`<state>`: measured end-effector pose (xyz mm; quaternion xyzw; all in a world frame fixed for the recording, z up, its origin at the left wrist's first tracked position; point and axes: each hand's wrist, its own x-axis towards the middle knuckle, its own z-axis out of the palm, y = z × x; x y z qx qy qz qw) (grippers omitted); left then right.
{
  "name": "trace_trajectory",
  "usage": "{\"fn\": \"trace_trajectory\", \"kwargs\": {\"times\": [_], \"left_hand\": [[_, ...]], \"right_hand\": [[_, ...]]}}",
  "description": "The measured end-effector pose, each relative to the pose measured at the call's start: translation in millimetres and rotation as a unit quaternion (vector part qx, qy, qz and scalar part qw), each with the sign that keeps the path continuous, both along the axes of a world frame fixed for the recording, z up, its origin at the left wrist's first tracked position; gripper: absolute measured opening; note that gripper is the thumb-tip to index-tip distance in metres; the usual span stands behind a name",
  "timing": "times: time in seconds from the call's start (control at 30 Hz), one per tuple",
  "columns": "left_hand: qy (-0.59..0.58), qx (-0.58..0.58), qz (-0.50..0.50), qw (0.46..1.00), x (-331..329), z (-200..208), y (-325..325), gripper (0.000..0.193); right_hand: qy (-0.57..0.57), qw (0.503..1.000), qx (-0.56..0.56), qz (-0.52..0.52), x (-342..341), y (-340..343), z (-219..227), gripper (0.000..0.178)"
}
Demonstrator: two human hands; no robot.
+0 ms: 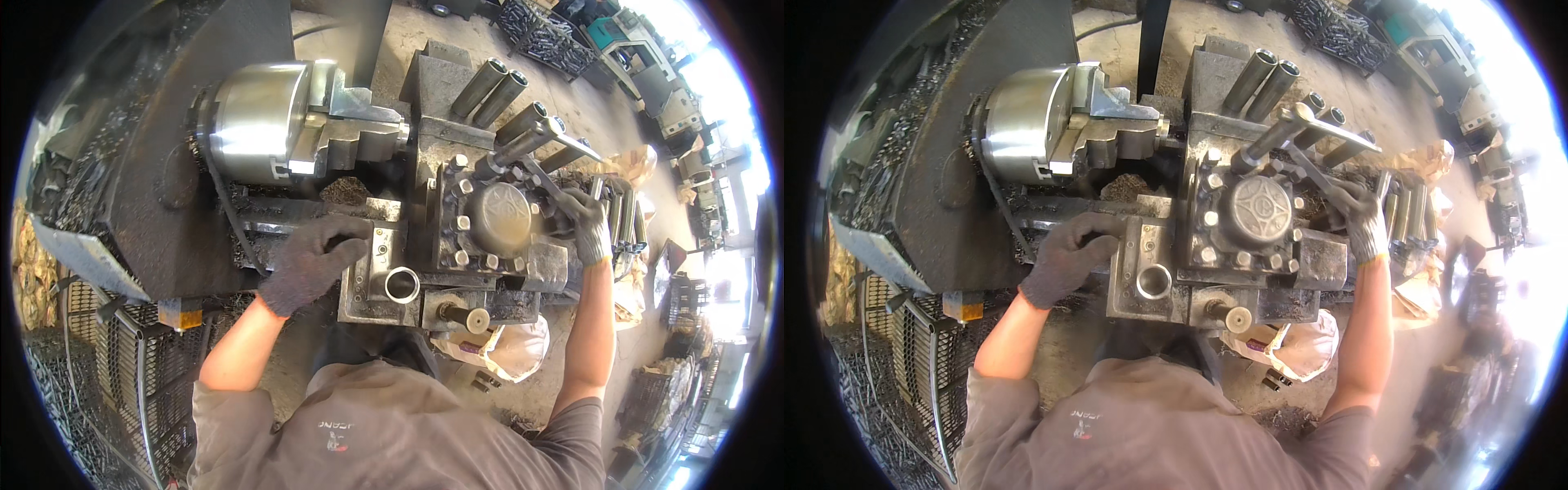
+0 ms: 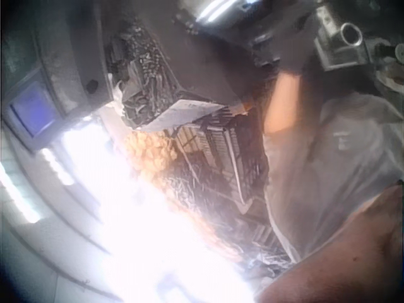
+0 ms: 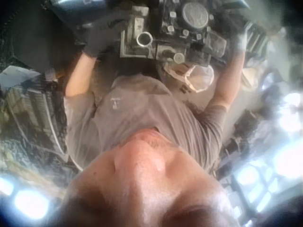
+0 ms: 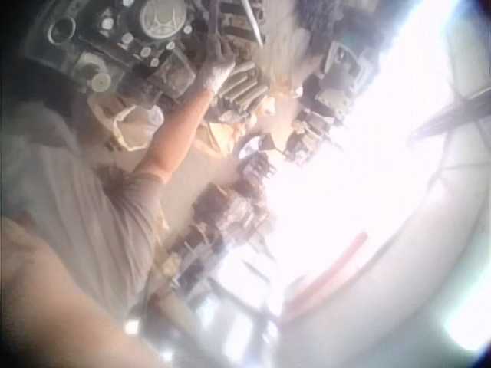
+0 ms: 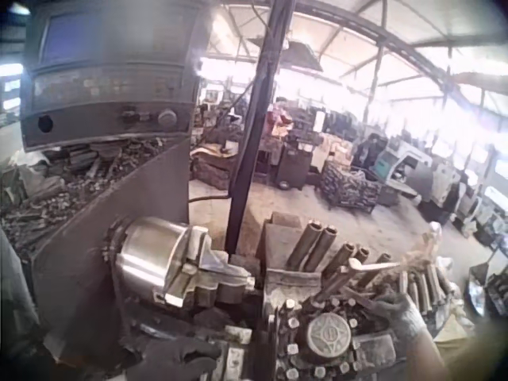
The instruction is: The person operates a metal lathe in a workshop, repeatedly loading cylindrical metal parts into the chuck, tightening the jaws, and adjusting the tool post. The person also uses a file to deburr a small metal piece on a separate stand before returning to the lathe.
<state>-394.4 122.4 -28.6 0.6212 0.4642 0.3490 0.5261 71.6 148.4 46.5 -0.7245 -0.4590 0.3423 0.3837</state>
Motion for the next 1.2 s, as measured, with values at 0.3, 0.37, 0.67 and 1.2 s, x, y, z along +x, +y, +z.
{"fn": "trace_trajectory", "kwargs": {"times": [0.3,0.37,0.67,1.2], "left_hand": [[-0.035,-0.017,0.010,0.999,60,-44,52,0.060],[-0.007,-0.002,0.015,1.000,69,-48,59,0.066],[-0.026,0.017,0.029,0.999,104,-54,81,0.068],[-0.133,-0.030,-0.016,0.991,133,-78,112,0.036]], "right_hand": [[0.060,0.957,-0.071,0.273,-18,115,-53,0.025],[0.113,0.937,-0.128,0.304,-23,128,-64,0.027],[0.047,0.863,-0.150,0.481,-32,151,-72,0.046],[0.046,0.875,-0.131,0.464,34,134,-82,0.045]]}}
